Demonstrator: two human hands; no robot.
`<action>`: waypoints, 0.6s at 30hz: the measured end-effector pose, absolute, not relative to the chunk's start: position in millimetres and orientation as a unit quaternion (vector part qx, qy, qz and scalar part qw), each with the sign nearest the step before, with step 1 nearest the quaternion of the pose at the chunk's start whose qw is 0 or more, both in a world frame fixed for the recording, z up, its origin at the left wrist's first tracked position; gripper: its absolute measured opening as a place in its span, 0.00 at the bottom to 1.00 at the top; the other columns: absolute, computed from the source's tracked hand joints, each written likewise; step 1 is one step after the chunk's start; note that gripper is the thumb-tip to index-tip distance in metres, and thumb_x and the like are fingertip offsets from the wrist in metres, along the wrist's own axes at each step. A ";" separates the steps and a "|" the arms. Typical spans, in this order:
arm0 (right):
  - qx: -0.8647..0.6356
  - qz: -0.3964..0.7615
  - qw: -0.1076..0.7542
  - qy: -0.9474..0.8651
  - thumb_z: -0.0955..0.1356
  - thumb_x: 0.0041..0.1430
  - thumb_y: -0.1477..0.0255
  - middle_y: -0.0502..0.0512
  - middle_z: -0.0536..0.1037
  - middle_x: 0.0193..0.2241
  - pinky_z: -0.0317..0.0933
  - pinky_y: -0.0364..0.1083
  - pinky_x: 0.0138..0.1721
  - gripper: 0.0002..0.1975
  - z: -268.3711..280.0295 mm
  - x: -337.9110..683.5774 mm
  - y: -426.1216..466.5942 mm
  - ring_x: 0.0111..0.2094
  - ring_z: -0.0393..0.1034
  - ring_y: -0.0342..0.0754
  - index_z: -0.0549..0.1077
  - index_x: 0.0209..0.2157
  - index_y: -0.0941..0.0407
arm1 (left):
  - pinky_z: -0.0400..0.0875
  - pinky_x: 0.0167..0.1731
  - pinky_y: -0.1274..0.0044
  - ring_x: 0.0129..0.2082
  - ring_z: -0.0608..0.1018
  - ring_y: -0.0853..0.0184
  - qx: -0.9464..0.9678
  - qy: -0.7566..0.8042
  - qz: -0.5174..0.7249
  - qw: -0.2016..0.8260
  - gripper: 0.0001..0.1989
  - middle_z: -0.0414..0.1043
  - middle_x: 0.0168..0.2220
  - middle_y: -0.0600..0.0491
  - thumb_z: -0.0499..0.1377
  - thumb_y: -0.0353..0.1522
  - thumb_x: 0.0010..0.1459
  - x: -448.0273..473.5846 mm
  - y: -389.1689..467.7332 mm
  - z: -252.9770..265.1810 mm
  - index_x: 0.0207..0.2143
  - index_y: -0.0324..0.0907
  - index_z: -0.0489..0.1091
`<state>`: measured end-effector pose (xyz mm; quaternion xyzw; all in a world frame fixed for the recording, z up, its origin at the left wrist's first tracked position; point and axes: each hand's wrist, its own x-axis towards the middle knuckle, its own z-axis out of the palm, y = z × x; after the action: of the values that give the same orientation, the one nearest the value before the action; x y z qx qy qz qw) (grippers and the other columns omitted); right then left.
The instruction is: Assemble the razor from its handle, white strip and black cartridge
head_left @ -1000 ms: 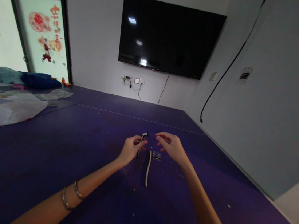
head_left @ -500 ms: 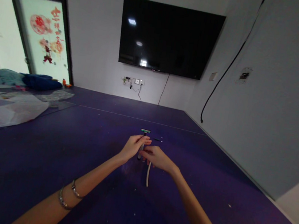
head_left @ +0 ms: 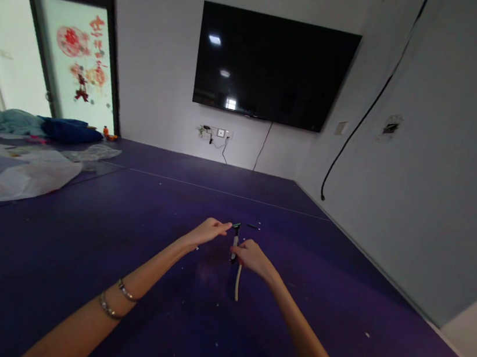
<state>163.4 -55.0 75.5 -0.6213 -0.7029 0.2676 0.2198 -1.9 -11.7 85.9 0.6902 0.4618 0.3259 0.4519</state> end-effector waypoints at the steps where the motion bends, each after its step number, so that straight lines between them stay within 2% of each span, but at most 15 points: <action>1: -0.630 0.272 0.206 -0.697 0.61 0.51 0.69 0.51 0.66 0.11 0.53 0.39 0.21 0.18 71.6 163.2 -53.5 0.18 0.63 0.41 0.64 0.11 0.58 | 0.66 0.34 0.74 0.41 0.75 0.58 0.677 0.469 0.329 0.463 0.25 0.75 0.39 0.41 0.54 0.48 0.50 -4.8 -8.9 85.8 0.36 0.34 0.71; 7: -0.652 0.281 0.164 -0.685 0.61 0.48 0.73 0.56 0.73 0.17 0.55 0.38 0.20 0.11 47.1 157.6 -46.2 0.20 0.67 0.43 0.68 0.16 0.59 | 0.67 0.35 0.73 0.41 0.76 0.59 0.637 0.480 0.363 0.483 0.23 0.74 0.40 0.38 0.54 0.46 0.51 -14.3 2.0 85.5 0.37 0.34 0.70; 14: -0.665 0.297 0.109 -0.676 0.60 0.49 0.73 0.60 0.75 0.18 0.56 0.37 0.16 0.14 41.6 153.4 -46.7 0.19 0.69 0.45 0.67 0.13 0.58 | 0.68 0.34 0.73 0.39 0.77 0.59 0.628 0.473 0.376 0.491 0.22 0.75 0.39 0.39 0.54 0.44 0.52 -14.6 1.1 87.4 0.36 0.34 0.71; 18: -0.651 0.300 0.109 -0.688 0.61 0.48 0.75 0.61 0.75 0.18 0.56 0.38 0.15 0.13 35.0 155.8 -44.7 0.17 0.68 0.44 0.68 0.14 0.59 | 0.67 0.33 0.74 0.39 0.77 0.60 0.628 0.476 0.374 0.490 0.20 0.76 0.38 0.40 0.53 0.43 0.53 -13.9 2.7 86.5 0.36 0.34 0.71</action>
<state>155.8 -44.7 35.0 -0.6513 -0.6883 0.3003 0.1091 -13.9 2.7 86.5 0.6280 0.4757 0.3736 0.4897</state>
